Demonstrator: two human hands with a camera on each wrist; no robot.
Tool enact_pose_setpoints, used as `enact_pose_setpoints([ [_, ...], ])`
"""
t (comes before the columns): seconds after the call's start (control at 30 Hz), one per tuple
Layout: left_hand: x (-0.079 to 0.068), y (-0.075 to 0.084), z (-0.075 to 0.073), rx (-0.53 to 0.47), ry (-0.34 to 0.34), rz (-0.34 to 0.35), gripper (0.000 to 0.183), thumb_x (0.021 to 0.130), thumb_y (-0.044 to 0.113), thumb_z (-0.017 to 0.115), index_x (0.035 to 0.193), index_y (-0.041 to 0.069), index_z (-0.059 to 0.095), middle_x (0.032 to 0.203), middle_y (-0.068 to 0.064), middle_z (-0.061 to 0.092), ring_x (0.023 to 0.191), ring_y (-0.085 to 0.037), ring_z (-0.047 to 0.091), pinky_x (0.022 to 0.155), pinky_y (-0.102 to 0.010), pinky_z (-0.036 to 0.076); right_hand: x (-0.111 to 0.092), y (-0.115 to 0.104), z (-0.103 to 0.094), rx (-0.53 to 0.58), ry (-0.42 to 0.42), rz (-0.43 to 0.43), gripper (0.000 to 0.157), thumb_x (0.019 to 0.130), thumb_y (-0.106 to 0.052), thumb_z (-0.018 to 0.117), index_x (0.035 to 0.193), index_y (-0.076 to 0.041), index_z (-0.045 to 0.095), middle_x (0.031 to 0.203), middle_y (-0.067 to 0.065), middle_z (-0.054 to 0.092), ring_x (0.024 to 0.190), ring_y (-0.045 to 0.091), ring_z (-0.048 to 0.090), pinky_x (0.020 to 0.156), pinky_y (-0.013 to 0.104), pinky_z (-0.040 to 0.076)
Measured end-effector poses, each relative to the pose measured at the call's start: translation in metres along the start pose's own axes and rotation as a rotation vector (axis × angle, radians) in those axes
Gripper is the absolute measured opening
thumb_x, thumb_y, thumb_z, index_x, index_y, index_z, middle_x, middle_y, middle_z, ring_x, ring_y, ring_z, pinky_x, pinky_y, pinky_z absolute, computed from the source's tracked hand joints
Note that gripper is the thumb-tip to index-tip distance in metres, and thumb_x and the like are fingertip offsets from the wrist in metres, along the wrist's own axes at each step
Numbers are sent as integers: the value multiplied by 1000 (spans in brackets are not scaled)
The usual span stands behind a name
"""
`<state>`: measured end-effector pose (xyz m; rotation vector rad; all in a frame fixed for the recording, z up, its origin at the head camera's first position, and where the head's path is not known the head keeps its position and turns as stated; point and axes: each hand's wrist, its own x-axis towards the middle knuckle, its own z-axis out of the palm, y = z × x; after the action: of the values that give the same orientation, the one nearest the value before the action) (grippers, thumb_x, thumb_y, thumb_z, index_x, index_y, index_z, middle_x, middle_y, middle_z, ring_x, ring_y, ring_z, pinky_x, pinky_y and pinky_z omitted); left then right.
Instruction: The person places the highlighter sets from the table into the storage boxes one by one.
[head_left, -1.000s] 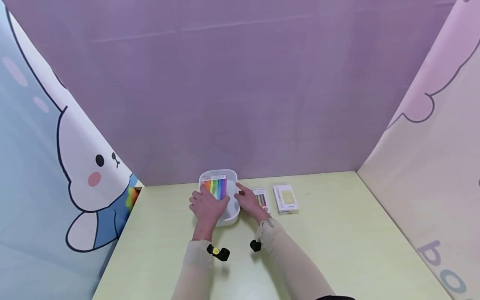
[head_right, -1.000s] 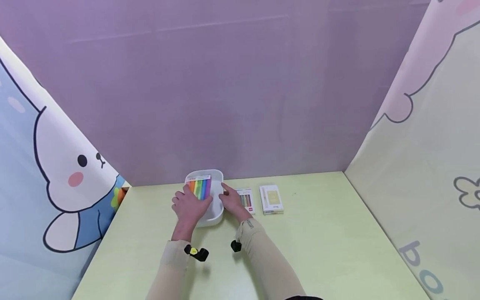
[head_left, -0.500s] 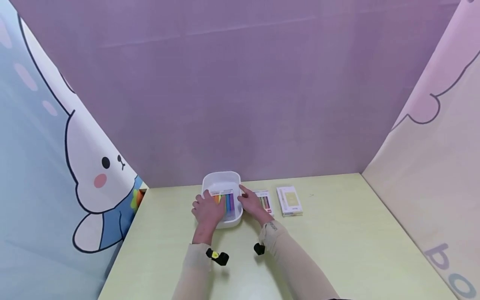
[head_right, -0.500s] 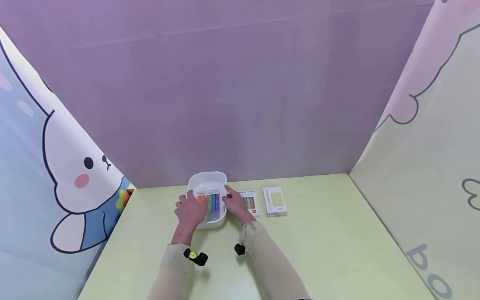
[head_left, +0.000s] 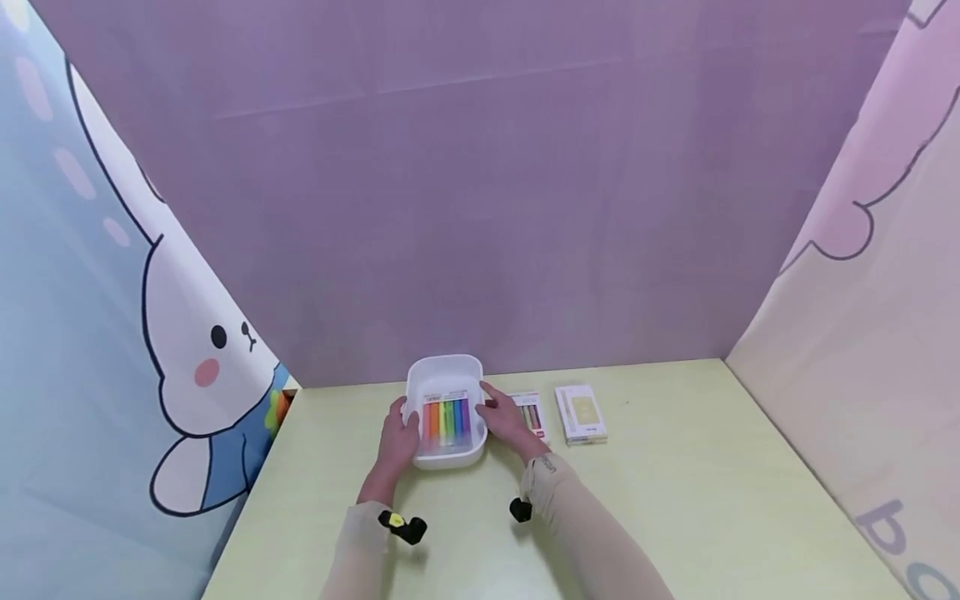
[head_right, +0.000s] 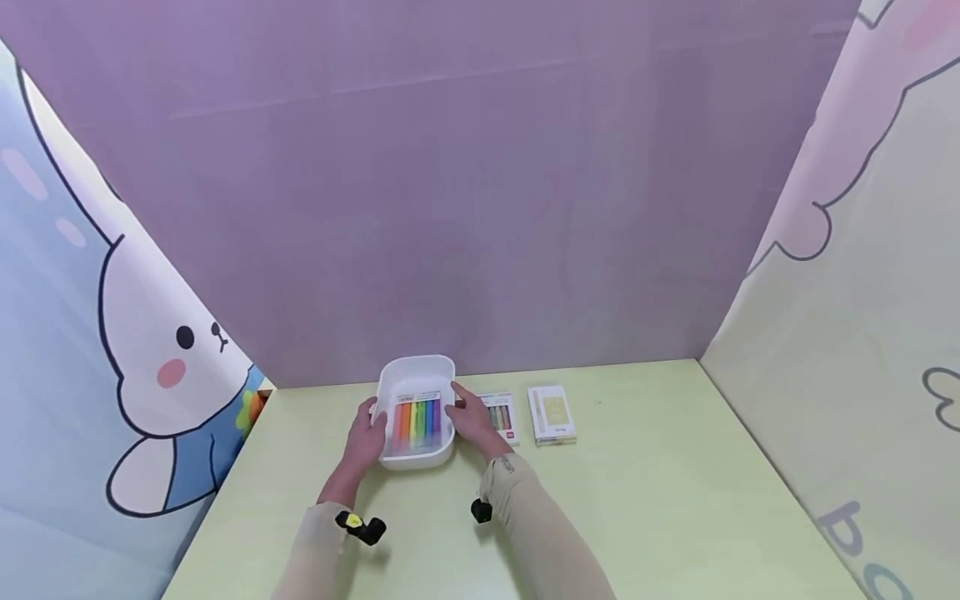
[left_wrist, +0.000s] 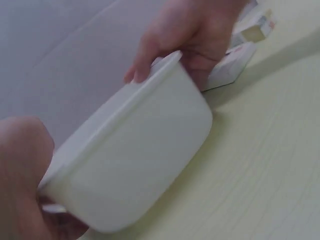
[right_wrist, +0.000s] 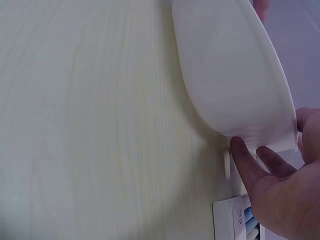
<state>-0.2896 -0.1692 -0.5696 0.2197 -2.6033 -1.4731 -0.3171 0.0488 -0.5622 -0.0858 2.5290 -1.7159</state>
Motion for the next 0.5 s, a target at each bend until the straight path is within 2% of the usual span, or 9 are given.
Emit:
enact_pose_setpoints([
  [0.13, 4, -13, -3, -111, -77, -41, 50, 104, 23, 40, 152, 12, 27, 144, -26, 40, 128, -41, 41, 106, -56, 30, -1, 3, 2, 0, -2, 21, 56, 96, -19, 60, 149, -21, 42, 126, 20, 58, 112, 31, 56, 91, 42, 49],
  [0.27, 5, -21, -8, -169, -131, -81, 50, 105, 25, 37, 153, 17, 27, 137, -26, 45, 122, -39, 45, 103, -55, 34, -2, 6, 4, 7, -10, 32, 56, 96, -19, 60, 148, -22, 42, 127, 21, 57, 113, 31, 55, 91, 42, 49],
  [0.37, 10, -26, -12, -208, -151, -61, 48, 105, 22, 37, 152, 17, 31, 128, -25, 51, 115, -36, 50, 100, -51, 38, -3, 5, 3, 4, -16, 41, 56, 96, -21, 61, 149, -23, 42, 129, 21, 56, 115, 31, 54, 92, 41, 49],
  [0.5, 21, -29, -12, -255, -134, -25, 45, 104, 17, 41, 149, 16, 41, 123, -24, 53, 113, -34, 50, 99, -49, 39, 1, 4, 0, 8, -10, 37, 56, 96, -20, 60, 149, -24, 42, 131, 21, 55, 117, 32, 53, 94, 42, 48],
])
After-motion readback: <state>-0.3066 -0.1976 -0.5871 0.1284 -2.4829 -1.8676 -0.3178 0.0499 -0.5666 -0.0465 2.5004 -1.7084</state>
